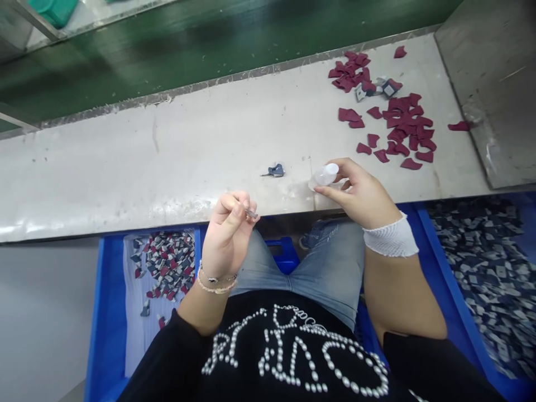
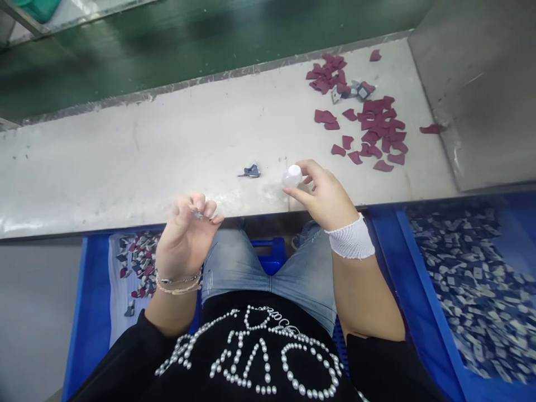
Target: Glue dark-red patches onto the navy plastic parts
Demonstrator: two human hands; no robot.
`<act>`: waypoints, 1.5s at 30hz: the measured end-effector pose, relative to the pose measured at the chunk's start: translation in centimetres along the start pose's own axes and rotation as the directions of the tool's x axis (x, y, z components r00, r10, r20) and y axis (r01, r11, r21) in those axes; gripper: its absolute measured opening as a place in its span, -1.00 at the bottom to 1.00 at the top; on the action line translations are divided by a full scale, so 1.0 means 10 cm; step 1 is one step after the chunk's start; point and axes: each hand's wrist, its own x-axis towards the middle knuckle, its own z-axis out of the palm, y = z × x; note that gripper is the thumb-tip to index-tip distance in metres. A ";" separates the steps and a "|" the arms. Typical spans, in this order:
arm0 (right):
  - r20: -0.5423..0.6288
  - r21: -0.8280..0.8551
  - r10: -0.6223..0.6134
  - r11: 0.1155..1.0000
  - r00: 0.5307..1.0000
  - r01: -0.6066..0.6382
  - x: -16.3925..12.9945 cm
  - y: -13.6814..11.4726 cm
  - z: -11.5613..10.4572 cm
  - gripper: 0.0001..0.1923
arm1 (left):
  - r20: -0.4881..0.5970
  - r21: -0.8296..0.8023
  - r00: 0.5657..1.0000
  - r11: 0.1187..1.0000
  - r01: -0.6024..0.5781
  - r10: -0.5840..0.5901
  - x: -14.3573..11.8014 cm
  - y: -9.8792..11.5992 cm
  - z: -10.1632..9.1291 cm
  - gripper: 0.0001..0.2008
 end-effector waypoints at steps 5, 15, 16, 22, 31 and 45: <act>-0.035 -0.023 -0.019 1.000 0.999 0.018 0.21 0.11 0.03 -0.63 | 0.017 -0.037 0.996 0.995 0.092 -0.091 0.16 -0.03 -0.01 -0.54; 0.097 0.151 -0.001 0.989 0.995 -0.014 0.09 0.25 -0.12 0.09 | -0.012 -0.122 0.992 0.985 0.125 -0.127 0.27 -0.09 -0.10 -0.61; 0.160 0.256 -0.048 0.967 0.986 0.006 0.02 0.26 -0.20 0.13 | -0.031 -0.153 0.990 0.979 0.131 -0.138 0.26 -0.08 -0.10 -0.61; 0.279 0.707 -0.318 0.706 0.906 0.030 -0.38 0.27 -0.53 0.24 | -0.100 -0.246 0.975 0.954 0.171 -0.200 0.15 0.06 0.01 -0.61; 0.207 0.629 -0.214 0.777 0.955 0.038 -0.60 0.05 -0.71 0.15 | -0.172 -0.306 0.973 0.947 0.094 -0.153 -0.14 0.27 0.05 -0.57; 0.281 -0.153 0.073 0.988 0.957 -0.030 0.46 0.14 -0.14 -0.10 | -0.431 -0.357 0.885 0.934 0.012 -0.176 0.93 0.48 -0.32 -0.79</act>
